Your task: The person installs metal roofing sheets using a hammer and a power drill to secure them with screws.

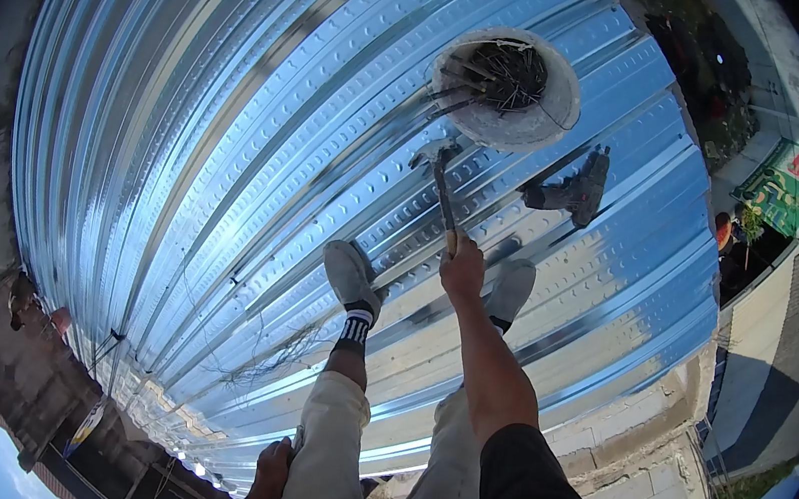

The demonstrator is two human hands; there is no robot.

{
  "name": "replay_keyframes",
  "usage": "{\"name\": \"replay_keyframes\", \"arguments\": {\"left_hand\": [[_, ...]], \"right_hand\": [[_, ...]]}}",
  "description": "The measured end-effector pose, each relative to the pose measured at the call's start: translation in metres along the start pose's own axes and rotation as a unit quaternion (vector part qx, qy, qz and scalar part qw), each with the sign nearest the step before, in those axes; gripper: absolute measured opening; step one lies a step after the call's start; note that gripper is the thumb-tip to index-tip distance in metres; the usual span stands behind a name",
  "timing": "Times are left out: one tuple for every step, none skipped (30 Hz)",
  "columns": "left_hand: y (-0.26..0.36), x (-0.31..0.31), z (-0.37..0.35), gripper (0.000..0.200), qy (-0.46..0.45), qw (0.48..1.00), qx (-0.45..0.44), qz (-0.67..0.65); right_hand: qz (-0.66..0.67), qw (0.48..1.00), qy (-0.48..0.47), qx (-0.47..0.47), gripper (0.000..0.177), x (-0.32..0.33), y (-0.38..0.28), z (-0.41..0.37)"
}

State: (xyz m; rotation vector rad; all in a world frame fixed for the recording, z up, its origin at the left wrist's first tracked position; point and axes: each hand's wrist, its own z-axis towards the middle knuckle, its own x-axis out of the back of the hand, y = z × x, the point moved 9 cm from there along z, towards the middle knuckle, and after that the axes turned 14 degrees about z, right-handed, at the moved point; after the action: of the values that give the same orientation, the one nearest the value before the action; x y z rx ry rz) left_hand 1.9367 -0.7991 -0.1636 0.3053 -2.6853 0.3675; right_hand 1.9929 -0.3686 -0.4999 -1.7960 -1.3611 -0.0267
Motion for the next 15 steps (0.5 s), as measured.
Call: {"name": "replay_keyframes", "arguments": {"left_hand": [[-0.002, -0.014, -0.002, 0.039, 0.017, 1.000, 0.001, 0.005], [-0.010, -0.026, -0.005, 0.040, 0.026, 0.999, 0.006, 0.023], [-0.014, -0.035, -0.009, 0.040, 0.024, 0.999, 0.030, 0.007], [-0.015, -0.042, -0.013, 0.041, 0.022, 0.998, 0.055, -0.009], [-0.021, -0.050, -0.018, 0.041, 0.023, 0.996, 0.079, -0.027], [-0.041, -0.061, -0.012, 0.042, 0.029, 0.997, 0.069, -0.017], [-0.037, -0.065, -0.020, 0.043, 0.026, 0.997, 0.071, -0.012], [-0.030, -0.067, -0.020, 0.044, 0.027, 0.997, 0.072, -0.008], [-0.025, -0.068, -0.022, 0.044, 0.029, 0.997, 0.072, -0.005], [-0.029, -0.072, -0.021, 0.048, 0.028, 0.996, 0.082, 0.000], [-0.023, -0.072, -0.024, 0.049, 0.030, 0.996, 0.079, 0.013], [-0.015, -0.069, -0.026, 0.049, 0.030, 0.996, 0.077, 0.029], [-0.009, -0.066, -0.028, 0.050, 0.030, 0.996, 0.075, 0.046], [-0.007, -0.065, -0.029, 0.050, 0.024, 0.996, 0.075, 0.038], [-0.004, -0.064, -0.030, 0.051, 0.023, 0.997, 0.071, 0.036]], "right_hand": [[0.032, 0.999, -0.020, -0.009, 0.056, 0.000, 0.005, 0.005], [0.063, 0.997, -0.041, -0.020, 0.056, 0.002, 0.010, 0.008], [0.088, 0.991, -0.085, -0.057, 0.056, 0.000, 0.022, 0.010], [0.111, 0.981, -0.130, -0.094, 0.056, 0.000, 0.036, 0.011], [0.132, 0.967, -0.175, -0.129, 0.057, 0.002, 0.046, 0.010], [0.137, 0.963, -0.188, -0.139, 0.055, 0.010, 0.055, 0.008], [0.143, 0.958, -0.201, -0.144, 0.053, 0.018, 0.069, 0.007], [0.119, 0.970, -0.188, -0.096, 0.049, 0.023, 0.091, 0.014], [0.101, 0.976, -0.176, -0.074, 0.047, 0.032, 0.111, 0.019], [0.083, 0.982, -0.162, -0.052, 0.045, 0.041, 0.130, 0.024], [0.068, 0.984, -0.150, -0.060, 0.043, 0.057, 0.144, 0.028], [0.034, 0.992, -0.106, 0.063, 0.041, 0.075, 0.155, 0.035], [0.002, 0.981, -0.059, 0.184, 0.039, 0.088, 0.163, 0.037], [0.045, 0.995, -0.074, 0.043, 0.038, 0.098, 0.192, 0.046], [0.072, 0.992, -0.086, -0.054, 0.037, 0.110, 0.193, 0.045]]}}
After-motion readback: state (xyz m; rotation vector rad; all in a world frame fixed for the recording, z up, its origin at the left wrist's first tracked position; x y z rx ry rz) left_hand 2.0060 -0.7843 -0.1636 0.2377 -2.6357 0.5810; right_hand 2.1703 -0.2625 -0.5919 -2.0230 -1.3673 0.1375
